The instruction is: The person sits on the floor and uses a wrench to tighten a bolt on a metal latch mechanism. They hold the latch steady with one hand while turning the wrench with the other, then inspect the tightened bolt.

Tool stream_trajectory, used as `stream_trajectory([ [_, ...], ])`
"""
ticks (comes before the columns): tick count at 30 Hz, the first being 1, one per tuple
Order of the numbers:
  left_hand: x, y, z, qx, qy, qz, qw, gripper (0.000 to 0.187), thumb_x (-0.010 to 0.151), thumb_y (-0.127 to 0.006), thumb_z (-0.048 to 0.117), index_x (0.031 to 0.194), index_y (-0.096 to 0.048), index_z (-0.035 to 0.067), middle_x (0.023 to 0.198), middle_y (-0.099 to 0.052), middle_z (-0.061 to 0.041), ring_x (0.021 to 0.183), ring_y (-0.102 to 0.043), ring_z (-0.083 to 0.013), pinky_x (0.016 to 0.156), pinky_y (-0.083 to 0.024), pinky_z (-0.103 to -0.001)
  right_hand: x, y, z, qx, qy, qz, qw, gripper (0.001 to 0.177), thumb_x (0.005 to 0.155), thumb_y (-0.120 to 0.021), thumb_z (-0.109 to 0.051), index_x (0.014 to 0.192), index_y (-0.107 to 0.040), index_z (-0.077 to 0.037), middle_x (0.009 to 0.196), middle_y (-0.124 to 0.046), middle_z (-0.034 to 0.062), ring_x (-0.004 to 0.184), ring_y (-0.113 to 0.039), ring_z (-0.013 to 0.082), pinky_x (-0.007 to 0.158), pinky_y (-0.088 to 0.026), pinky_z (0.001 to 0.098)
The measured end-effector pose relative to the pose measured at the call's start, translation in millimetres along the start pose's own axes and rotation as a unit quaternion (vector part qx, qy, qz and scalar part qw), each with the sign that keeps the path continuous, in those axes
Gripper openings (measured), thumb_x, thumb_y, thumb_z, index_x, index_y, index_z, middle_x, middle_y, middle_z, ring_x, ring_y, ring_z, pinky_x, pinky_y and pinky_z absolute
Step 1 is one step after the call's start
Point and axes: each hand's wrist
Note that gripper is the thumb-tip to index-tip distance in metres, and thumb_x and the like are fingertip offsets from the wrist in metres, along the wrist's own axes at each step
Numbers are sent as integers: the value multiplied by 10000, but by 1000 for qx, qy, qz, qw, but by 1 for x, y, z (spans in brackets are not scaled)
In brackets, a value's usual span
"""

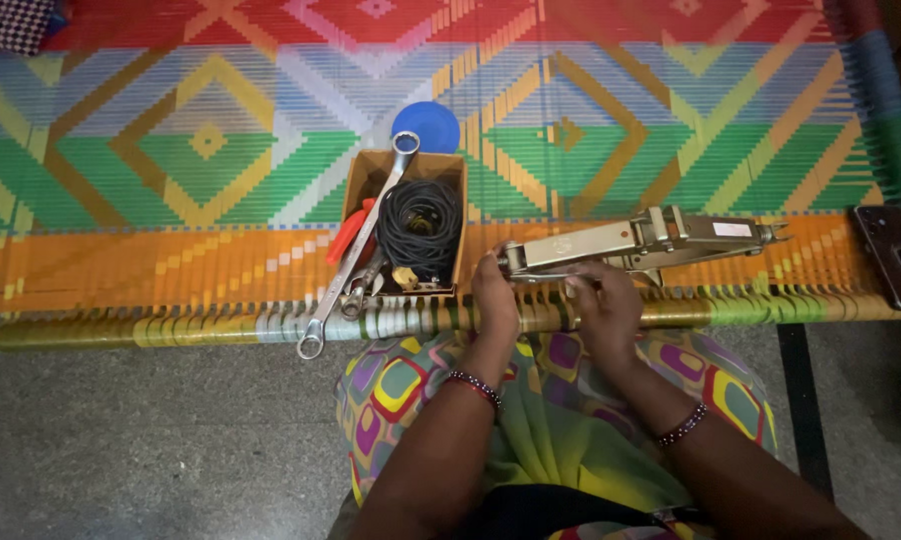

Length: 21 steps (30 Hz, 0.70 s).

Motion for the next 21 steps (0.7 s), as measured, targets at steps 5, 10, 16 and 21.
stream_trajectory([
  [5, 2, 1, -1, -9, -51, -9, 999, 456, 1031, -401, 280, 1187, -718, -7, 1017, -691, -82, 853, -633, -169, 767, -512, -336, 2, -8, 14, 191, -99, 6, 977, 155, 957, -736, -78, 1056, -623, -41, 986, -672, 21, 925, -623, 96, 843, -517, 263],
  [10, 2, 1, -4, -13, -74, -2, 997, 444, 1012, -418, 265, 1147, -720, -31, 1013, -714, -93, 872, -661, -174, 796, -519, -319, -1, -11, 18, 195, -126, 5, 973, 160, 952, -742, -97, 1028, -612, -44, 941, -646, 7, 864, -583, 85, 791, -500, 253],
  [16, 2, 1, -5, 40, -83, 26, 995, 446, 1006, -434, 284, 1121, -730, -30, 972, -713, -79, 838, -647, -168, 768, -506, -321, 2, -7, 15, 155, -130, -4, 979, 168, 937, -746, -123, 1000, -614, -39, 916, -649, 22, 834, -591, 100, 773, -502, 264],
  [21, 8, 3, -12, 48, -65, 44, 996, 458, 1002, -438, 295, 1101, -733, -40, 948, -704, -81, 797, -624, -173, 706, -488, -341, 2, -4, 13, 57, -39, 13, 998, 135, 916, -752, -103, 964, -659, -18, 920, -680, 73, 859, -650, 147, 793, -520, 306],
])
Point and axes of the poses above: each hand's wrist, its own x-axis towards the middle knuckle, its own y-axis out of the back of the hand, z = x × y
